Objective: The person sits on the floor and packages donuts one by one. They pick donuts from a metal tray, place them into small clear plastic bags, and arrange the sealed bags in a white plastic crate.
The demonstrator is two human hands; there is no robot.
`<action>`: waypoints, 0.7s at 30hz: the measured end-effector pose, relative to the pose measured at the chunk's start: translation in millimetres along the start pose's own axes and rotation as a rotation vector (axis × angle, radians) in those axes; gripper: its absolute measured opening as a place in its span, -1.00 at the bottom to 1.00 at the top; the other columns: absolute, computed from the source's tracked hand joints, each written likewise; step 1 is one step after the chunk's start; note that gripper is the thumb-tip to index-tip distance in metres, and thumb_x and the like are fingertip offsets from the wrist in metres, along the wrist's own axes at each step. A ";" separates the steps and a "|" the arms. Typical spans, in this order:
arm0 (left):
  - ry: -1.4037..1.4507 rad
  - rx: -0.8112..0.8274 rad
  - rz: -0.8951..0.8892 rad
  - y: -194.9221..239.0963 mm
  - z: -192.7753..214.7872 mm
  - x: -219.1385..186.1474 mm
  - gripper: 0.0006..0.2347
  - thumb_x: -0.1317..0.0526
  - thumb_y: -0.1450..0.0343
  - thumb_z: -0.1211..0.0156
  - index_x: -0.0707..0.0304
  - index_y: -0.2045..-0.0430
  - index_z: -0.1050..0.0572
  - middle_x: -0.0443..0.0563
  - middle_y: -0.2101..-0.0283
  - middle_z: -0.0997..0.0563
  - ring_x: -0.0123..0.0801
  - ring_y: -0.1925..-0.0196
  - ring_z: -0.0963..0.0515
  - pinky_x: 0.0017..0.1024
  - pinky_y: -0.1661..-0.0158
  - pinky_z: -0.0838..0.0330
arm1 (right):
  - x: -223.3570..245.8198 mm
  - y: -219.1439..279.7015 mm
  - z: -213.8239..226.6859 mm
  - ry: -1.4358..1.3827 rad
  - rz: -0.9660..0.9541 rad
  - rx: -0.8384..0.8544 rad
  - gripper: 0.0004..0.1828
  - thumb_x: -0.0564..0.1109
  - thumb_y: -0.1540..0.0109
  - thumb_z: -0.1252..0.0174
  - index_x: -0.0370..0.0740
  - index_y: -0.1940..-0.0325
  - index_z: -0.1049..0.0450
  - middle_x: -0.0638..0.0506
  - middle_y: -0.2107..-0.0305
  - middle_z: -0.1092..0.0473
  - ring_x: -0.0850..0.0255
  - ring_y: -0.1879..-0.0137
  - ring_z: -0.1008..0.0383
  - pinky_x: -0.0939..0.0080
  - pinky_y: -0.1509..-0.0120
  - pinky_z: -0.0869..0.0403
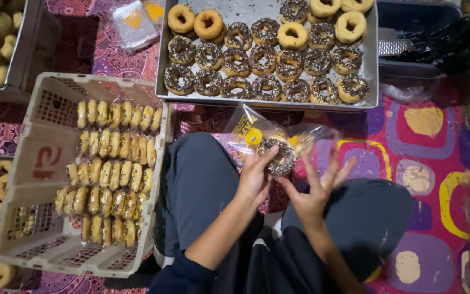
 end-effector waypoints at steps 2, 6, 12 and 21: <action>-0.042 0.037 -0.039 4.8 -5.4 -5.3 -0.63 0.37 -0.45 -0.23 0.21 -0.14 -0.31 0.08 0.12 -0.60 -0.34 0.15 -0.66 -0.42 0.18 -0.61 | 2.3 -1.8 -3.5 -0.033 0.003 0.058 -0.30 -0.04 0.06 -0.60 -0.02 -0.17 -0.58 -0.21 -0.53 0.02 -0.38 -0.67 0.35 -0.45 -0.69 0.16; -0.011 -0.013 -0.049 6.4 -2.7 -14.8 -0.68 0.29 -0.42 -0.20 0.20 -0.06 -0.36 0.01 0.09 -0.62 -0.43 0.10 -0.68 -0.41 0.06 -0.61 | -3.2 -1.3 -0.1 -0.056 -0.021 0.054 -0.45 -0.18 0.08 -0.51 0.00 -0.01 -0.66 -0.16 -0.55 0.01 -0.39 -0.69 0.38 -0.47 -0.72 0.20; 0.000 -0.066 -0.067 5.1 1.9 -9.3 -0.75 0.20 -0.49 -0.22 0.30 0.04 -0.38 0.01 0.17 -0.63 -0.39 0.16 -0.66 -0.37 0.09 -0.58 | -5.4 6.3 -11.5 -0.063 -0.005 0.021 -0.51 -0.19 0.04 -0.51 -0.02 0.01 -0.68 -0.19 -0.53 -0.04 -0.39 -0.69 0.37 -0.49 -0.70 0.25; -0.148 0.010 0.085 -2.6 24.1 27.4 -0.72 0.15 -0.50 -0.23 0.38 0.01 -0.51 0.02 0.12 -0.64 -0.36 0.08 -0.60 -0.38 0.01 -0.49 | 14.8 -31.3 -3.9 -0.040 0.038 0.134 -0.59 -0.06 0.01 -0.51 -0.09 0.11 -0.62 -0.05 -0.34 -0.27 -0.22 -0.62 0.04 -0.50 -0.63 0.18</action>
Point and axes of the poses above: each hand's wrist, its own y-axis away from the middle knuckle, its own z-axis out of the back of the hand, x = y × z, the point moved 8 cm from there along -y, towards the middle knuckle
